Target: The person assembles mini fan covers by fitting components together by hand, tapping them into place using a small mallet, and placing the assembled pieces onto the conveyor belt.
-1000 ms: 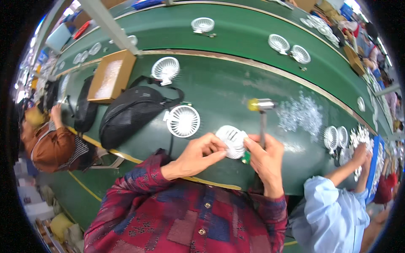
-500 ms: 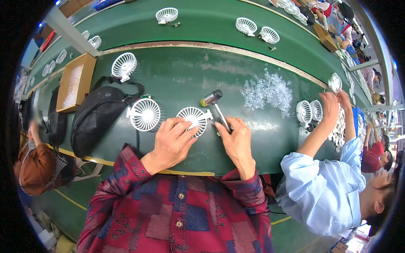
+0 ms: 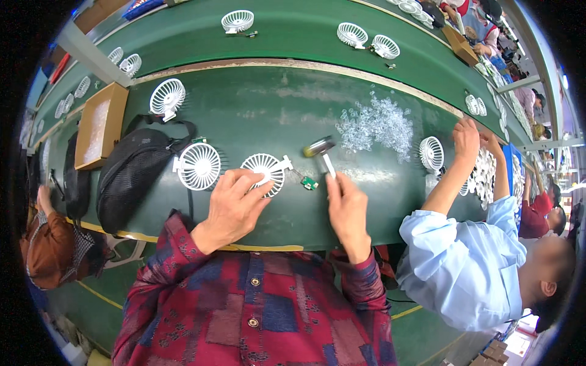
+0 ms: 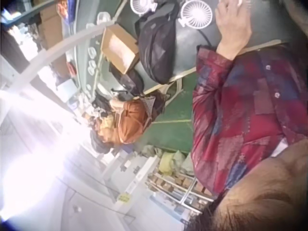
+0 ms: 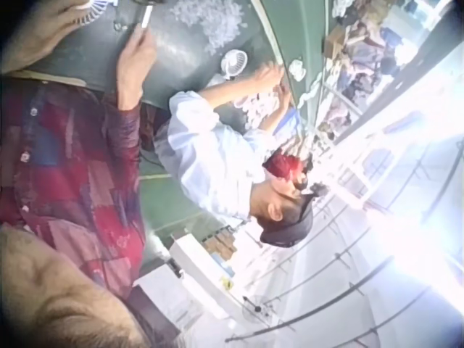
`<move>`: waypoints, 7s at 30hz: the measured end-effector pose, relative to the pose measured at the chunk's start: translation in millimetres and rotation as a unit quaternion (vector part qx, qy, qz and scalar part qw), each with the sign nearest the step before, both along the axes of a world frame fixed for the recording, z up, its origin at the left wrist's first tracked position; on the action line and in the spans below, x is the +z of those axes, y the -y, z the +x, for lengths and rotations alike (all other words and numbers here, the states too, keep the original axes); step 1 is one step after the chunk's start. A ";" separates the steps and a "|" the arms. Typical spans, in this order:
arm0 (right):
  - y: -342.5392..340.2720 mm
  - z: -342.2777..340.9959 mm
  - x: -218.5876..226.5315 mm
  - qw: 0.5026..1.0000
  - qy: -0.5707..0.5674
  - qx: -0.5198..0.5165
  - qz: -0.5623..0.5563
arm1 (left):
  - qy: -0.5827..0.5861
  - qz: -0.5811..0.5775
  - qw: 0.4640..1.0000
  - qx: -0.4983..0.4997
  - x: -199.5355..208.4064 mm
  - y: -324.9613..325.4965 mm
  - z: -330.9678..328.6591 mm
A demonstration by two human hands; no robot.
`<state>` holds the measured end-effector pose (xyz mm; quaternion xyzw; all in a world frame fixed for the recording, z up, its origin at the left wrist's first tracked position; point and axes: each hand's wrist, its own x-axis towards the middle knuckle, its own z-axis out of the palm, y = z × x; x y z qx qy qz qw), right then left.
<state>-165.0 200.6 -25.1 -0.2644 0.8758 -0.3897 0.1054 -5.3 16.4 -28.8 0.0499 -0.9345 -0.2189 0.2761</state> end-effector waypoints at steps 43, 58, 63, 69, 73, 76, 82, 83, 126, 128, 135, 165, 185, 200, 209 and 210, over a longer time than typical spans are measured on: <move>27.5 4.6 9.5 0.745 0.598 0.005 -0.295 | 0.007 0.170 0.979 -0.115 19.5 8.8 -5.3; 26.0 12.2 12.1 0.798 0.515 0.044 -0.308 | 0.045 0.311 0.945 -0.087 16.2 10.1 -5.9; 26.6 22.8 28.3 0.905 0.377 0.027 -0.196 | 0.025 0.210 0.976 -0.045 19.9 7.9 -4.6; 21.8 37.1 25.1 0.958 0.245 0.040 -0.143 | 0.030 0.195 0.980 -0.015 22.5 7.0 -6.7; 24.3 38.8 28.1 0.967 0.206 0.030 -0.149 | 0.059 0.193 0.979 -0.016 22.5 12.7 -4.8; 24.7 35.2 23.0 0.952 0.235 -0.003 -0.197 | 0.156 0.615 0.769 -0.079 11.1 22.6 -5.4; 19.6 21.7 30.0 0.939 0.229 -0.088 -0.240 | 0.292 0.721 0.619 -0.107 39.9 52.5 -46.5; 21.6 20.4 31.5 0.941 0.227 -0.085 -0.235 | 0.310 0.705 0.626 -0.118 44.2 59.2 -53.3; 17.2 24.4 31.1 0.905 0.345 -0.006 -0.248 | 0.084 0.603 0.788 -0.091 63.1 12.5 -17.1; 15.1 17.7 30.3 0.885 0.374 -0.001 -0.278 | 0.035 0.644 0.763 -0.044 53.6 27.3 -11.3; 24.0 0.5 28.2 0.869 0.412 0.028 -0.274 | 0.195 0.726 0.656 -0.072 35.9 26.3 -8.8; 24.9 65.8 34.6 0.948 0.278 0.100 -0.119 | 0.025 0.835 0.547 -0.062 23.4 0.8 -5.7; 33.3 71.3 31.2 0.965 -0.123 0.175 -0.149 | -0.004 0.709 0.704 -0.043 23.3 -3.3 -1.0; 36.6 73.5 27.0 0.950 -0.174 0.207 -0.159 | 0.034 0.501 0.863 -0.062 18.9 -8.1 11.4; 31.6 74.4 25.6 0.967 -0.084 0.134 -0.202 | 0.012 0.601 0.799 -0.040 27.3 -4.1 4.0; 28.4 75.8 25.7 0.979 -0.014 0.091 -0.182 | -0.010 0.652 0.758 -0.035 28.4 -2.1 2.5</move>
